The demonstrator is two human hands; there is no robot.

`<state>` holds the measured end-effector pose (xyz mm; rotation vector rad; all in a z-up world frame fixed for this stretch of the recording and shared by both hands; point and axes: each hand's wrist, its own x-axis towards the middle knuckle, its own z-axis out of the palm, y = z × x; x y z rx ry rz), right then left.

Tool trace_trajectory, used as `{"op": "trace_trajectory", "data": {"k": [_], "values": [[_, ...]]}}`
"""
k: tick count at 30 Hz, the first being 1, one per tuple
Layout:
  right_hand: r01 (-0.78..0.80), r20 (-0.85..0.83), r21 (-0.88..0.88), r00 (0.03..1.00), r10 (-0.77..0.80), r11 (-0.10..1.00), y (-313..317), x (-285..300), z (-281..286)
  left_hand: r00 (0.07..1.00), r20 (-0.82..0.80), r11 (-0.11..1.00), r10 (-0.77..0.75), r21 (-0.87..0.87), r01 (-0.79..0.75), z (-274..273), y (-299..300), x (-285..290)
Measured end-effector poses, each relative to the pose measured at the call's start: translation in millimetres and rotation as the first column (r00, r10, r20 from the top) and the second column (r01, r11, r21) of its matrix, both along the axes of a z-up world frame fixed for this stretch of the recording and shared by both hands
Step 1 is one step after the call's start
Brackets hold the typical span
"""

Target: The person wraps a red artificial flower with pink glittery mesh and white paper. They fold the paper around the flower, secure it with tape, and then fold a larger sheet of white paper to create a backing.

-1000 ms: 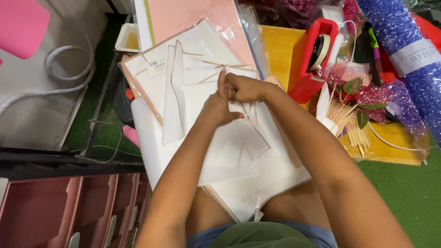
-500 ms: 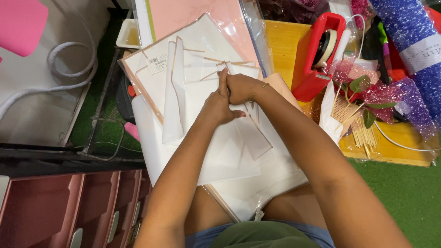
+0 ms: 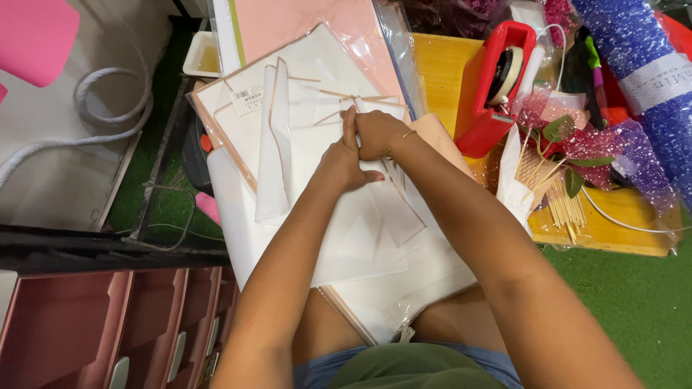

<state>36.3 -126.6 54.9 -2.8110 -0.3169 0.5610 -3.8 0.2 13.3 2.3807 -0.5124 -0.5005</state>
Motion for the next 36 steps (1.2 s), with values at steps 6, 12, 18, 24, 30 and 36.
{"op": "trace_trajectory", "data": {"k": [6,12,18,24,30,36], "values": [[0.070,0.067,-0.042,0.995,-0.068,0.997,-19.8,-11.6,-2.2,1.000,0.012,0.999,-0.014,-0.052,0.015,21.3,-2.7,-4.8],[0.075,0.329,0.342,0.924,-0.195,0.937,-49.5,-59.9,-12.4,0.999,0.050,1.000,-0.013,-0.021,0.014,1.6,-1.7,1.3],[0.286,0.340,0.752,0.603,-0.721,0.594,-83.5,-114.5,-31.2,0.998,0.055,1.000,-0.019,0.004,0.018,12.2,-0.7,-5.0],[0.477,0.588,0.504,0.420,-0.691,0.720,-200.1,-94.9,-35.0,0.997,0.075,0.997,-0.028,0.079,0.022,3.6,-0.6,1.1],[0.527,0.520,0.167,0.671,-0.529,0.833,-264.4,-69.5,-56.5,0.998,0.058,0.998,-0.009,0.065,0.005,-18.5,-1.0,7.6],[0.731,0.209,0.312,0.570,-0.794,0.607,-247.4,-48.6,-33.8,0.999,0.042,1.000,-0.023,0.019,0.022,5.4,3.6,-2.5]]}}
